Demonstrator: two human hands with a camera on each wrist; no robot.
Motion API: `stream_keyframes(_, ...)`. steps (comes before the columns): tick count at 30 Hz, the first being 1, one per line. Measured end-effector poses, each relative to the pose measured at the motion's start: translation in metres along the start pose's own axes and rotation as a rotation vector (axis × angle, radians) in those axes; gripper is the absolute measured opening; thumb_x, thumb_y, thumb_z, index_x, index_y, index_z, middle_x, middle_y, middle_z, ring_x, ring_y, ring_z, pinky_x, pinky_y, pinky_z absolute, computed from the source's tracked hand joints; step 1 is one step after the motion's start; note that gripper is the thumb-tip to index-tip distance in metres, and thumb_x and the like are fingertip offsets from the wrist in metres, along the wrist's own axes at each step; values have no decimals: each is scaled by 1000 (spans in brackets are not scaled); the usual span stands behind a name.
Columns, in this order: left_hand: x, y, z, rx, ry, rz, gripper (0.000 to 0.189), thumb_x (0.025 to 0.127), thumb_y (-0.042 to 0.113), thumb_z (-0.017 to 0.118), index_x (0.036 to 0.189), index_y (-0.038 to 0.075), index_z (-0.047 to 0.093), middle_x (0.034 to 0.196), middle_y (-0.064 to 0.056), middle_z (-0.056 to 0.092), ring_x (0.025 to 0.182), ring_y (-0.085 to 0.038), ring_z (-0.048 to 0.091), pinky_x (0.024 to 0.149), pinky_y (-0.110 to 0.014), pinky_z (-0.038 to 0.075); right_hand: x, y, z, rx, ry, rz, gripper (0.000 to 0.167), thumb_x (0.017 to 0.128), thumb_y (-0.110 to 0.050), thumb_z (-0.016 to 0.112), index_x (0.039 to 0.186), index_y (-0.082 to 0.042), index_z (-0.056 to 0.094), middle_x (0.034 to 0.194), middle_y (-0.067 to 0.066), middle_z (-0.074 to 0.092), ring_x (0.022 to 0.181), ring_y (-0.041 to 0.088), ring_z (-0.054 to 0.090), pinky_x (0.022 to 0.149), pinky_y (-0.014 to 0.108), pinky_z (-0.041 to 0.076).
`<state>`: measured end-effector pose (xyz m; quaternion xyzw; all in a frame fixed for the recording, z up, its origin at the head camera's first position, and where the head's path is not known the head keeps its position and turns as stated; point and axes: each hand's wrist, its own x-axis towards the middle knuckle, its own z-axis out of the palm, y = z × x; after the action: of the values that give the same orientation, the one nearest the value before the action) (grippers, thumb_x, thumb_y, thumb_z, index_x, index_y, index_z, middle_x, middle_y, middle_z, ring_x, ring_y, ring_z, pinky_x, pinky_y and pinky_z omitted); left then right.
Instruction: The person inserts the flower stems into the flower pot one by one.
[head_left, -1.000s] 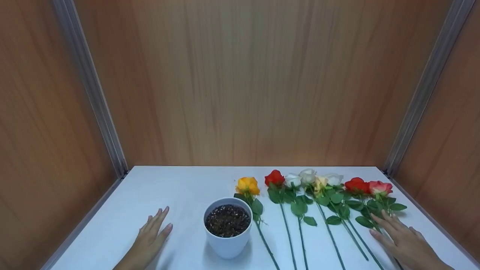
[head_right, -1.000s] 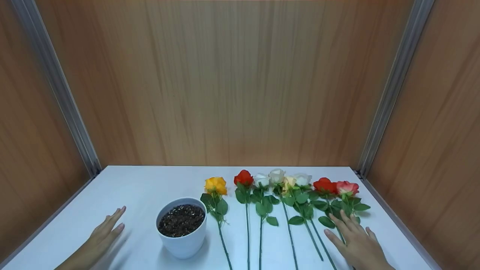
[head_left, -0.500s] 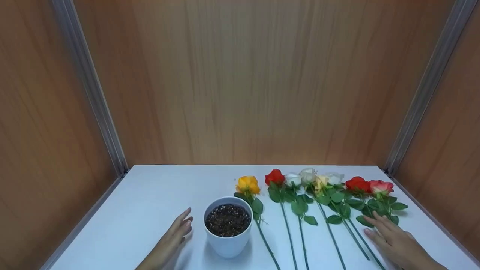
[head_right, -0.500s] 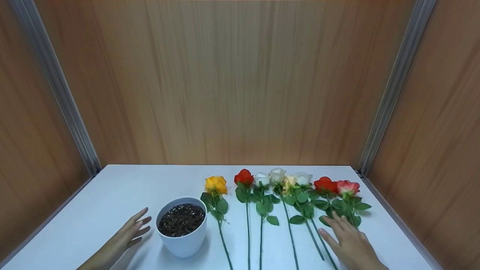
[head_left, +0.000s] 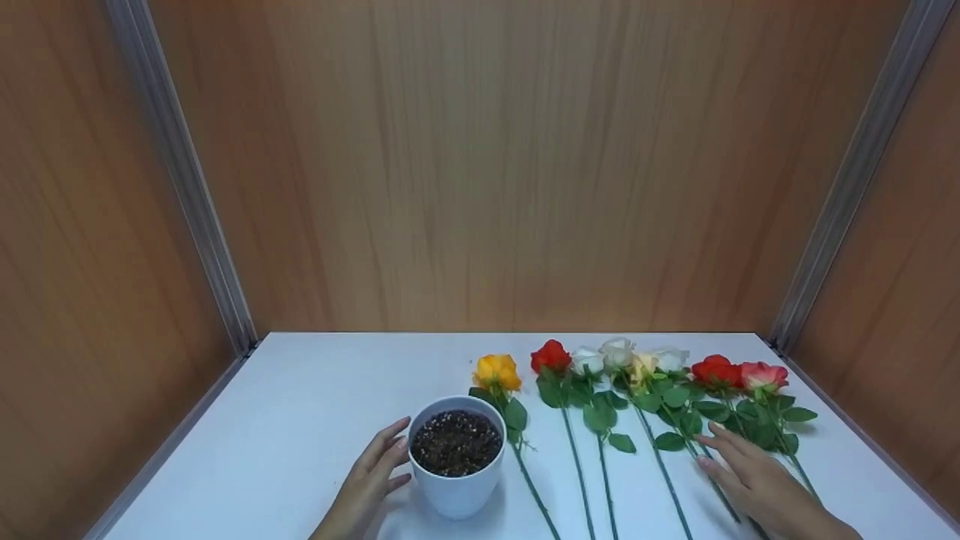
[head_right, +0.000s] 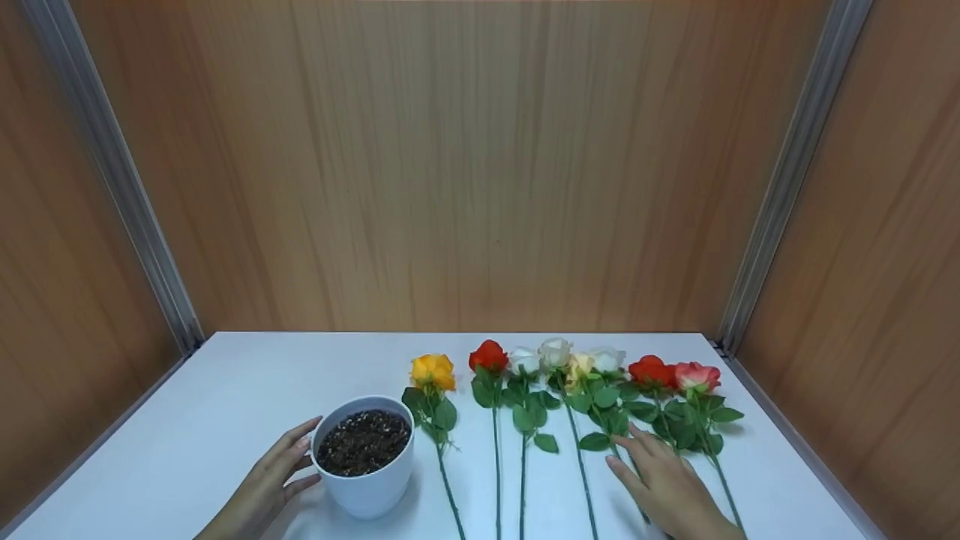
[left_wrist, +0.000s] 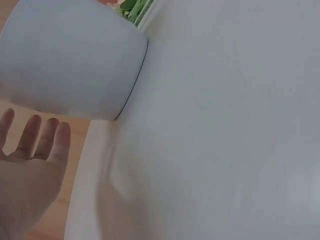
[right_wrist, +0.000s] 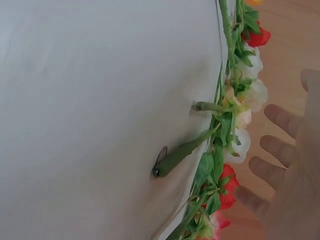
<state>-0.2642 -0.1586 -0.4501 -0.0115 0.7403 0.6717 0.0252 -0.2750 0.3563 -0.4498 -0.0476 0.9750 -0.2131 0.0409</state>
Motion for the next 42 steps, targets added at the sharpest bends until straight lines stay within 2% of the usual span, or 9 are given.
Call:
stream_keyframes(5,-1,-2,9,-50,43,17,74,98,58,54,155,14,36,149,-21,39,133,-45,44,100,-58,49,3,-15,6,10,8,-13,61,99,-63,49,139,-19,60,153,18,43,136,48,40,97,80,33)
stream_keyframes(8,-2,-4,12,-84,60,18,71,98,56,57,154,16,38,148,-20,36,136,-46,38,102,-59,47,4,-23,9,27,21,-67,51,99,-57,55,134,-21,64,151,15,46,136,45,42,99,76,35)
stream_keyframes(14,-1,-5,13,-86,85,20,68,99,54,57,153,17,40,151,-18,35,141,-47,28,103,-60,46,7,-40,17,64,76,-245,34,98,-39,66,126,-20,68,146,11,51,132,40,47,101,67,43)
stream_keyframes(19,-1,-5,13,-91,87,15,68,99,54,56,153,17,40,152,-17,34,142,-46,26,103,-61,45,11,-58,23,92,97,-397,28,98,-30,67,123,-17,69,140,13,54,127,38,52,98,60,49)
stream_keyframes(22,-1,-5,14,-86,87,15,68,99,53,56,153,16,39,152,-17,34,142,-46,26,103,-60,45,14,-64,28,123,121,-544,25,99,-24,67,121,-12,68,133,13,57,117,34,59,91,52,55)
stream_keyframes(26,-2,-6,15,-79,93,18,68,99,53,56,153,16,39,152,-17,34,143,-46,25,103,-60,46,20,-74,37,201,117,-662,24,99,-20,67,119,-8,67,121,10,61,97,24,64,76,37,59)
stream_keyframes(32,-1,-5,15,-75,96,15,67,99,54,57,153,18,40,153,-16,35,144,-46,24,103,-60,46,27,-95,46,277,-25,-621,25,99,-21,67,119,-7,67,108,9,67,85,8,63,67,27,57)
stream_keyframes(35,-1,-5,14,-73,97,17,67,99,54,56,153,18,40,153,-15,35,144,-46,24,103,-60,46,30,-106,51,290,-86,-587,24,99,-20,67,119,-6,68,103,5,69,83,7,63,69,27,57)
stream_keyframes(42,-3,-7,15,-99,95,22,65,100,51,56,153,16,40,149,-17,35,141,-45,28,103,-59,46,35,-130,61,333,-205,-452,20,98,-21,68,115,-9,70,90,-7,70,75,10,63,62,25,54)
